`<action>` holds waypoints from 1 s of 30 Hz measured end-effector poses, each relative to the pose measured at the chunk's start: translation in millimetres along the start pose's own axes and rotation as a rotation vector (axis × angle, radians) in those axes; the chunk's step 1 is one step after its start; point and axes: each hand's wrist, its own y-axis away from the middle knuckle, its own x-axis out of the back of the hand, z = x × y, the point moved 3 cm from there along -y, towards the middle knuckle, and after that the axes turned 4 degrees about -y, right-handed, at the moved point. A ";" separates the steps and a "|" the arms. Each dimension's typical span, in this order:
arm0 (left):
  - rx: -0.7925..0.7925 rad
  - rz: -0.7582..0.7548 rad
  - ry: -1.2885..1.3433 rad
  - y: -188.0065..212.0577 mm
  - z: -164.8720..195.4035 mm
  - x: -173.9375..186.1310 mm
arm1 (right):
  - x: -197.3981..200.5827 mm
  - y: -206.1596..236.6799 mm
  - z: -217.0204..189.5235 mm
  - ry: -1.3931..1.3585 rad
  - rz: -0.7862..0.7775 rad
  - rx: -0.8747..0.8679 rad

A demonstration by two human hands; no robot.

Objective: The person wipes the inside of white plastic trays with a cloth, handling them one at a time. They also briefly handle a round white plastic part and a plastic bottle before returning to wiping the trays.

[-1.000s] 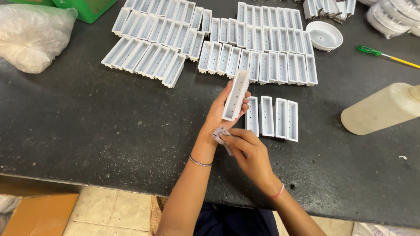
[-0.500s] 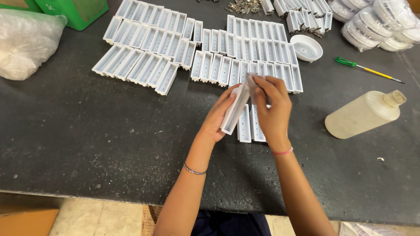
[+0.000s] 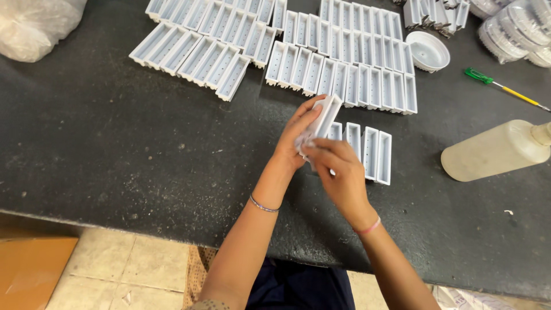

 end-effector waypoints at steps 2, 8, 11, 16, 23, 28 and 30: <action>0.027 0.024 0.003 -1.7 -2.4 0.9 | 0.2 9.7 -3.2 -0.119 -0.158 -0.049; 0.003 0.005 0.102 -5.8 -0.9 0.2 | 29.6 16.9 2.8 -0.291 -0.249 -0.309; 0.108 0.065 0.053 -3.9 -1.9 2.2 | 50.3 -5.1 13.1 -0.230 0.013 -0.259; 0.089 -0.052 0.008 -3.3 -3.9 0.0 | 55.8 -49.5 26.1 -0.021 0.212 0.008; 0.051 -0.027 0.069 -12.8 -18.3 14.9 | 26.2 -54.5 28.0 0.079 0.181 0.043; -0.004 -0.019 0.134 -20.4 -24.8 24.6 | 9.7 -28.0 18.4 -0.105 0.107 -0.186; -0.041 0.007 0.135 -20.2 -21.4 30.3 | -1.6 -10.5 4.5 -0.108 0.102 -0.172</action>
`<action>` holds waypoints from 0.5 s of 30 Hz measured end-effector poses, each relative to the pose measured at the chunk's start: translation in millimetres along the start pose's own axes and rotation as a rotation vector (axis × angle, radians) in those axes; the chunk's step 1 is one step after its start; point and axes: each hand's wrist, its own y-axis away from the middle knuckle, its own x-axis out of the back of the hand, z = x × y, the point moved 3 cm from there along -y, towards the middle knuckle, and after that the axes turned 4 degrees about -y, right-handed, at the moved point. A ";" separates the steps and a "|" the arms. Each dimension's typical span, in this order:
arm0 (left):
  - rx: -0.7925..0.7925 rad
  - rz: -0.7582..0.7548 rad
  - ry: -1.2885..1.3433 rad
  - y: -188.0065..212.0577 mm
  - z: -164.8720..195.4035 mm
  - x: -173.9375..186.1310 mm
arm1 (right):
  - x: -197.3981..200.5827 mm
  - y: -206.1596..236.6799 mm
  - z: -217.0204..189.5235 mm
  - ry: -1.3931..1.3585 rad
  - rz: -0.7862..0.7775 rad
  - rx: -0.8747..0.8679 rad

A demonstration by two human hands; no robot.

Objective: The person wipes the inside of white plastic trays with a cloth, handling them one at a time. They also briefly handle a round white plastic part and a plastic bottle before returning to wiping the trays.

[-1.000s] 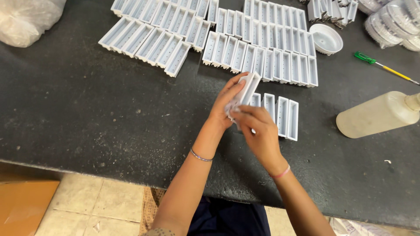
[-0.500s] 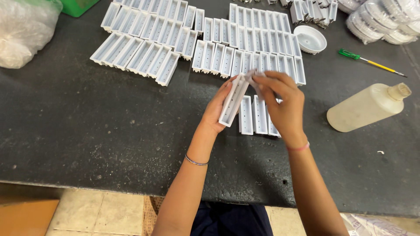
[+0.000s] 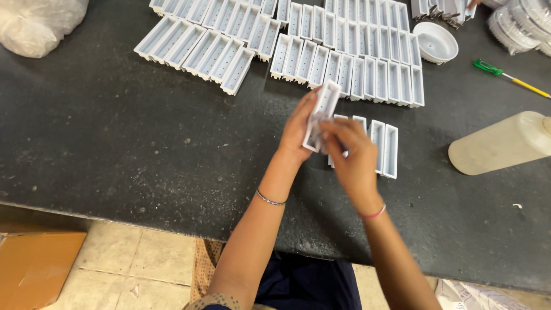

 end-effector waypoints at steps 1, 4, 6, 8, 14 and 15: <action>-0.034 0.032 -0.023 0.0 4.1 3.0 | -5.3 9.9 -3.3 -0.030 -0.016 -0.026; -0.102 0.105 -0.119 1.6 15.0 7.8 | -12.9 32.0 -8.5 -0.132 -0.111 -0.079; -0.131 0.122 -0.130 1.4 19.7 5.1 | -11.3 39.3 -8.5 -0.212 -0.228 -0.089; -0.153 0.121 -0.074 4.2 21.6 -0.3 | -4.9 46.4 -7.6 -0.199 -0.229 -0.122; 0.046 0.176 0.058 13.6 27.4 -17.1 | 15.3 40.6 11.1 -0.363 -0.071 -0.299; 0.036 0.167 0.005 15.2 30.7 -19.8 | 18.5 36.0 15.3 -0.413 -0.035 -0.317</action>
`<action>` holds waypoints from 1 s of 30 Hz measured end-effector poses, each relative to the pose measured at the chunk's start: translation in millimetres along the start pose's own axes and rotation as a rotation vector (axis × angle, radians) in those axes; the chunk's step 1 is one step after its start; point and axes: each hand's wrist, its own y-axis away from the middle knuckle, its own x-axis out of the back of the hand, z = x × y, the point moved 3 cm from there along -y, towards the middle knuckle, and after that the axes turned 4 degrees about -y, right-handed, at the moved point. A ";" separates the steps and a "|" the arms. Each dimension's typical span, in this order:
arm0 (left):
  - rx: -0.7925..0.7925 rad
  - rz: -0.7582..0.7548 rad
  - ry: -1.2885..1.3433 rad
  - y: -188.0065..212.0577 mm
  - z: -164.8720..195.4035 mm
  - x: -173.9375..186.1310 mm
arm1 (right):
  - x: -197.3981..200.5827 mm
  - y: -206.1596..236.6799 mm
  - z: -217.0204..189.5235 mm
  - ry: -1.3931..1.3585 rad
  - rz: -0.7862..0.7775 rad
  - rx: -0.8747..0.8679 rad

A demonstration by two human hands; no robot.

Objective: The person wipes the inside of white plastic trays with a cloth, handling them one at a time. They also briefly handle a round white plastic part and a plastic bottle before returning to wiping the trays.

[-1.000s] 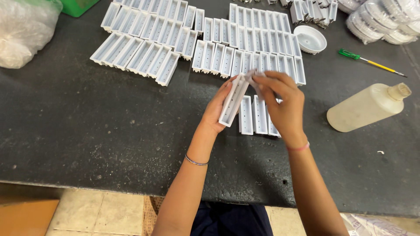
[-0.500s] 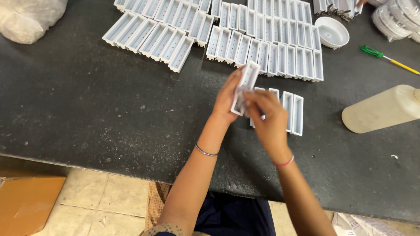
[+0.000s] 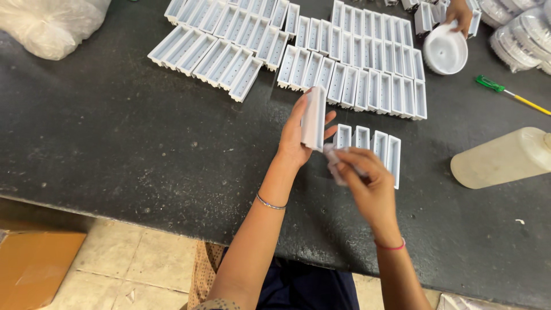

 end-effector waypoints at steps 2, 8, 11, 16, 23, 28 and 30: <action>-0.029 -0.020 -0.101 4.4 4.5 -5.1 | 10.4 -13.0 -2.0 0.079 0.095 0.054; -0.313 -0.099 -0.512 18.0 5.4 -23.5 | 13.4 -57.5 -19.8 0.367 0.283 0.297; -0.520 -0.102 -0.714 20.9 6.1 -31.8 | -8.0 -75.2 -23.4 0.439 0.280 0.430; -0.406 -0.104 -0.601 20.5 0.4 -32.6 | -40.3 -86.1 -13.6 0.448 0.252 0.425; -0.390 -0.052 -0.332 17.0 10.8 -25.0 | -61.0 -41.8 2.9 0.511 0.217 0.301; -0.324 -0.093 -0.328 20.7 5.9 -32.1 | -52.9 -46.3 6.5 0.491 0.232 0.316; -0.305 -0.136 -0.347 23.6 -0.2 -38.4 | -42.8 -67.0 2.0 0.496 0.260 0.397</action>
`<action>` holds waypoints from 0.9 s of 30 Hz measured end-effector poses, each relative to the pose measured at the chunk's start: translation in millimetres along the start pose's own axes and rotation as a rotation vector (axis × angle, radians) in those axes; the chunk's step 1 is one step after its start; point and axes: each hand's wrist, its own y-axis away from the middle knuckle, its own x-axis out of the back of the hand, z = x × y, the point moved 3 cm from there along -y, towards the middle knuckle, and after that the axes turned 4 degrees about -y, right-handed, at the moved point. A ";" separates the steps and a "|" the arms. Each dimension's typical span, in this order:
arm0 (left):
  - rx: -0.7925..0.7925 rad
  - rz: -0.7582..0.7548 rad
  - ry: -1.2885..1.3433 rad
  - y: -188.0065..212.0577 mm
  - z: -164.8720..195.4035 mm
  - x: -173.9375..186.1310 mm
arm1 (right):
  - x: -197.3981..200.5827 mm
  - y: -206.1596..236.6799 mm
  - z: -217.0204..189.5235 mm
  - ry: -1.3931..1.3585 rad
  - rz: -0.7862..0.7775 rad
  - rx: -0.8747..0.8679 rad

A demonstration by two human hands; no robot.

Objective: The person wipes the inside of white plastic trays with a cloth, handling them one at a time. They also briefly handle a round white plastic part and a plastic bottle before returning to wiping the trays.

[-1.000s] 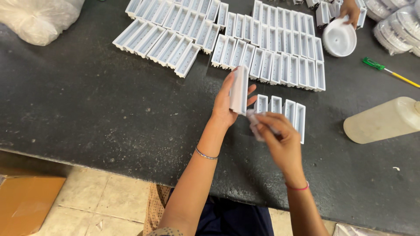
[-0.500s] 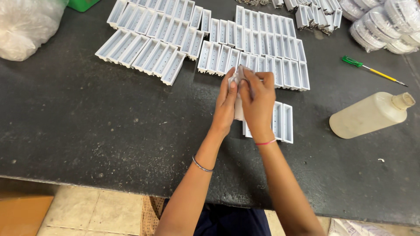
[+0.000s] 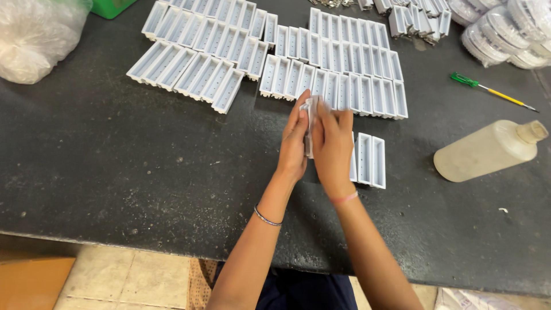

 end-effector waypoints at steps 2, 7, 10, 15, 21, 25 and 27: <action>-0.002 -0.022 -0.029 1.7 -1.0 -4.1 | -0.4 -16.8 4.9 0.024 0.017 0.014; -0.005 0.038 -0.006 -2.3 -3.4 7.9 | -9.4 -6.2 -2.3 0.030 -0.011 -0.007; -0.053 0.117 0.008 -7.8 -6.3 21.2 | -7.0 21.5 -10.3 0.048 -0.076 -0.045; -0.104 0.140 0.087 -16.2 0.0 37.5 | 21.1 59.6 -14.4 0.036 -0.311 -0.238; -0.080 0.045 0.232 -9.8 21.7 39.0 | 46.9 74.5 -13.3 0.036 -0.386 -0.319; -0.047 0.043 0.226 -9.2 26.8 34.8 | 48.9 78.6 -11.5 0.026 -0.380 -0.353; -0.034 0.037 0.235 -9.2 27.1 34.3 | 47.7 80.5 -10.1 0.005 -0.392 -0.399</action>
